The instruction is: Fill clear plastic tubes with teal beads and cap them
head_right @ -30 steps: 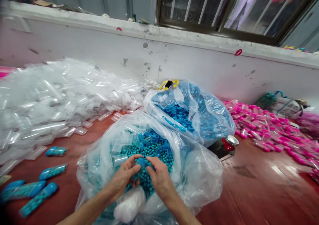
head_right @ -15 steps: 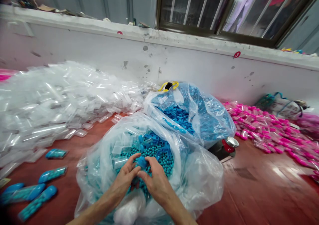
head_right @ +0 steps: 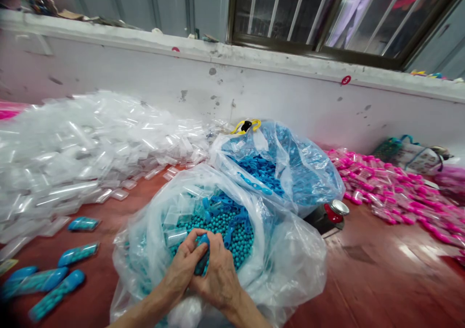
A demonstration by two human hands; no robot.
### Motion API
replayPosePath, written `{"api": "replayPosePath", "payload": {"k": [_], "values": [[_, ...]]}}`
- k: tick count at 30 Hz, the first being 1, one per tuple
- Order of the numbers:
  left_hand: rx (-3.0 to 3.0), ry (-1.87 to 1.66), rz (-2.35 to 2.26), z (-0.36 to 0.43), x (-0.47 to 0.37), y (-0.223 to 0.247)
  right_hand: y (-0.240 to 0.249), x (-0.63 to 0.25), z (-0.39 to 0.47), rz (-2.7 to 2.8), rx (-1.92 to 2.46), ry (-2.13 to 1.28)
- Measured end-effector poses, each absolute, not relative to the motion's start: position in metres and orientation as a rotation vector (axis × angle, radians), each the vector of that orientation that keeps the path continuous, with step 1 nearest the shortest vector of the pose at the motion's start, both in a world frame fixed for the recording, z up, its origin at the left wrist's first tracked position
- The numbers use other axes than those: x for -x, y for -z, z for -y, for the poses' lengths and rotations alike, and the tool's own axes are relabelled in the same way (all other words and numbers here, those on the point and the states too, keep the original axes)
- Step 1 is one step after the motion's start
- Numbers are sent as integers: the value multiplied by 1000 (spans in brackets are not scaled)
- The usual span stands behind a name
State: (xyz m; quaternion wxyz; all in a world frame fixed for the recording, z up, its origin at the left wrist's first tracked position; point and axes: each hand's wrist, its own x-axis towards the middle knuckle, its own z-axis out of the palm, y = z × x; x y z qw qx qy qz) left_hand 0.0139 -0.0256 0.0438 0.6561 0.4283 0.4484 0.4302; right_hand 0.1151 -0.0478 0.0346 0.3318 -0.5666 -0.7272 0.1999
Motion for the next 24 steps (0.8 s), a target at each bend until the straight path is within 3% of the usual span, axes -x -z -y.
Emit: {"api": "replayPosePath", "payload": {"k": [7,12,17,20,24], "values": [[-1425,-888,-1167,21,-4,-54,-27,-111,52,1870,1410,-609],[-1664,-836,-1440,12,69,-68,-39,-130,40,2116,1338,-834],[-1896,-609,-2178,6,163,-78,-46,-122,23,2369,1425,-512],[-2077,-593,-2506,6,177,-78,-44,-92,11,2491,1382,-301],[-2187,-902,-2056,11,140,-70,-32,-63,-7,2610,1396,-127]]}}
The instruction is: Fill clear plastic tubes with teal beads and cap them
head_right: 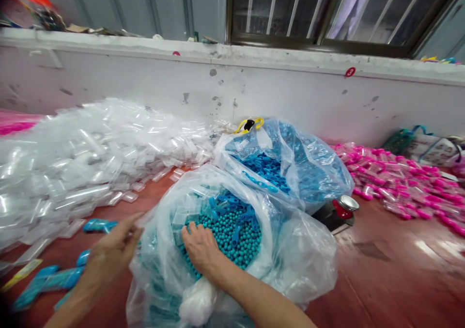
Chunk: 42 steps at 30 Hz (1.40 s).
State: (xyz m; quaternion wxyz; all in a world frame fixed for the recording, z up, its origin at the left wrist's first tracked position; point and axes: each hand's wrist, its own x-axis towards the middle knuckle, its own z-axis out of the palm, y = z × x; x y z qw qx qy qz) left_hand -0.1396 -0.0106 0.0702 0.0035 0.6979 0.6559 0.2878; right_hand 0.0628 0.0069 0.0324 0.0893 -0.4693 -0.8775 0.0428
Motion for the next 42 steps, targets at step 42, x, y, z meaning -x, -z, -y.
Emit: {"api": "replayPosePath", "payload": {"k": [42], "values": [[-934,-469,-914,-52,-10,-7,-29,-172,14,2588,1859,60]]}}
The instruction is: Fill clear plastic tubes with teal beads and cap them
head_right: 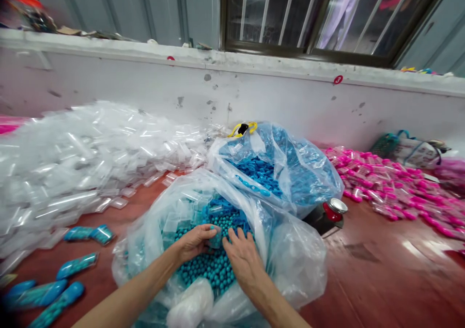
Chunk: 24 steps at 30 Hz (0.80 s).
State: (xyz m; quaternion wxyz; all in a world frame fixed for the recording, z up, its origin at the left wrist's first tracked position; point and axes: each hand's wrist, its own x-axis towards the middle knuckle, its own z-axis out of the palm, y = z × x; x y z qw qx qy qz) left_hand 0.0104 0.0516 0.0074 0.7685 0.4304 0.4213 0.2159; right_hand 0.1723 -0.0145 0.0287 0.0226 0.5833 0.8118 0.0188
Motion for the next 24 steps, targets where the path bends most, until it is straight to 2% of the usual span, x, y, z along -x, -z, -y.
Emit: {"api": "replayPosePath", "payload": {"k": [5,13,19,24], "values": [[-1035,-394,-1064,-52,-10,-6,-15,-172,8,-2579,-1725,-97],[-1176,-429,-1286,-66,-58,7,-6,-187,33,-2579,-2060,-40],[-1076,-507,-1016,-62,-47,-6,-35,-189,27,-2469,-2145,618],[-1041,-619,-836,-51,-22,-16,-31,-194,15,-2475,-2193,1222]]}}
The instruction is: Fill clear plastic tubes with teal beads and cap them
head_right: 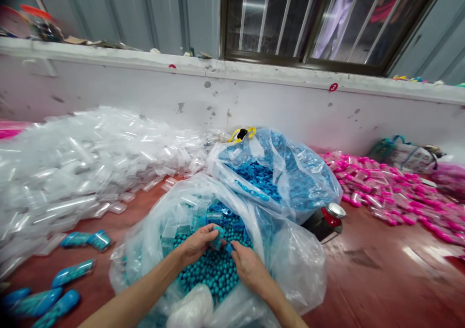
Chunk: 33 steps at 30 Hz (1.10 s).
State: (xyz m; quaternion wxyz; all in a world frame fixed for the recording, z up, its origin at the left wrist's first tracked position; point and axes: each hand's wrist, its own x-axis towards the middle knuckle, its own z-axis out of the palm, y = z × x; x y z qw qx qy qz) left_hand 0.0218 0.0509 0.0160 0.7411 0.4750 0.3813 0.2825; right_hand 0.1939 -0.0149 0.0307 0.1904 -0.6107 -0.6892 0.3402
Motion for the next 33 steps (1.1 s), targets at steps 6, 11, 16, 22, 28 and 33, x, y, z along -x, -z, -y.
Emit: {"api": "replayPosePath", "payload": {"k": [6,11,16,22,28,33], "values": [[-1059,-585,-742,-35,-14,-19,-36,-188,5,1671,1538,-1153],[-1203,-575,-785,-21,-17,-24,-42,-181,6,1779,1490,-1175],[-1228,-655,-800,-14,-19,-25,-44,-176,9,1768,1515,-1094],[-1183,-682,-867,-7,-18,-23,-49,-164,17,1831,1545,-861],[-1117,-723,-867,-1,-18,-26,-51,-165,22,2029,1494,-762],[-1090,-821,-919,1,-24,-22,-37,-167,31,2129,1435,-690]]}}
